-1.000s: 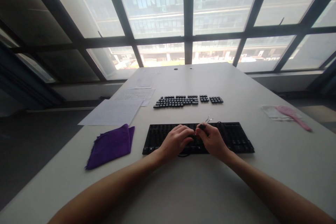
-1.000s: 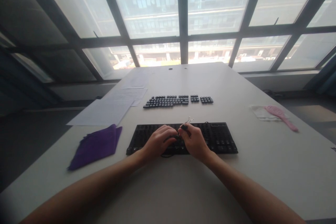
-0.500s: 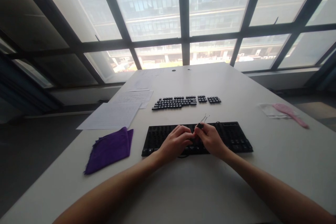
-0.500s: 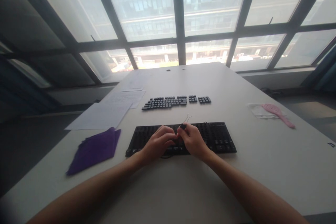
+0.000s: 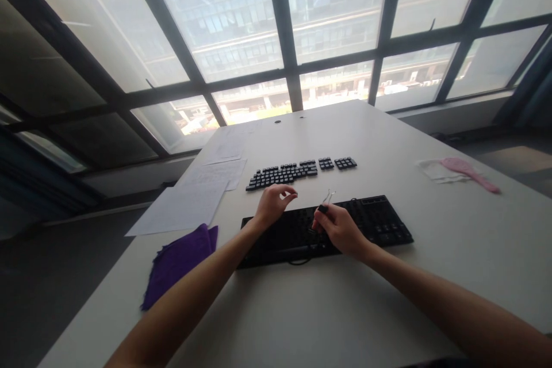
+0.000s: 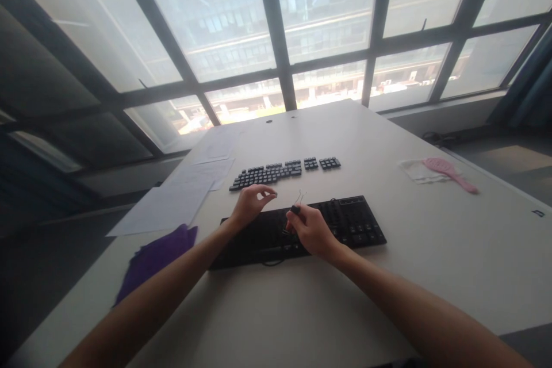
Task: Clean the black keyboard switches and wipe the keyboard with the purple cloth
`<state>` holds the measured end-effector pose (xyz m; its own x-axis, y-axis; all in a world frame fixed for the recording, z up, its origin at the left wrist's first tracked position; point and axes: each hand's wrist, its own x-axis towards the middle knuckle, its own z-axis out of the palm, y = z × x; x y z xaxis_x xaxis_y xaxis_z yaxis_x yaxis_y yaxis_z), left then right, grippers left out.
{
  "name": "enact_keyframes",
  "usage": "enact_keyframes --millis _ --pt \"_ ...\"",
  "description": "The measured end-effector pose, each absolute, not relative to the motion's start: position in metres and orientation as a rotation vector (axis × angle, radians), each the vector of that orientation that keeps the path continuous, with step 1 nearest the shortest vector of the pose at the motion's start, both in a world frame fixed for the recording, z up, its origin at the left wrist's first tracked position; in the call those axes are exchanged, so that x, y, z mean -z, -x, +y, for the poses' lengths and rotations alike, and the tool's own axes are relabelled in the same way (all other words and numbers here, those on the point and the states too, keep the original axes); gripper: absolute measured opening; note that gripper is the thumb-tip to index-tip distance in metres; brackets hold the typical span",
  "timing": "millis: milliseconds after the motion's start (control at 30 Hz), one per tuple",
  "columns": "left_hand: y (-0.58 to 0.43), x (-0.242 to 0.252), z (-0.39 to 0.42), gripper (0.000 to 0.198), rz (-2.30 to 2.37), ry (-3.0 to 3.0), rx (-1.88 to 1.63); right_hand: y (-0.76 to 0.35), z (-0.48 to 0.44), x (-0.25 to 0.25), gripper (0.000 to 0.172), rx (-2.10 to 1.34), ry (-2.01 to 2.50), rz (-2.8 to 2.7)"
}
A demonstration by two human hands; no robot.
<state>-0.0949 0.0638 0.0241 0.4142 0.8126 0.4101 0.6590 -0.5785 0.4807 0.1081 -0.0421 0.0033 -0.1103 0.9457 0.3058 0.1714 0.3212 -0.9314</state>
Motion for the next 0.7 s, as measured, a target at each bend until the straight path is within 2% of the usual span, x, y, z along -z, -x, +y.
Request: enact_keyframes --millis 167,400,700 --pt "0.083 -0.006 0.105 0.007 1.368 -2.612 -0.677 -0.109 -0.041 -0.004 0.037 -0.92 1.072 -1.527" --pt "0.075 -0.009 0.127 0.007 1.311 -2.795 -0.687 -0.111 -0.04 -0.002 0.036 -0.941 1.071 -1.535" --pt "0.071 -0.007 0.143 0.004 1.432 -2.721 -0.751 -0.11 -0.041 -0.005 0.034 -0.965 1.058 -1.509"
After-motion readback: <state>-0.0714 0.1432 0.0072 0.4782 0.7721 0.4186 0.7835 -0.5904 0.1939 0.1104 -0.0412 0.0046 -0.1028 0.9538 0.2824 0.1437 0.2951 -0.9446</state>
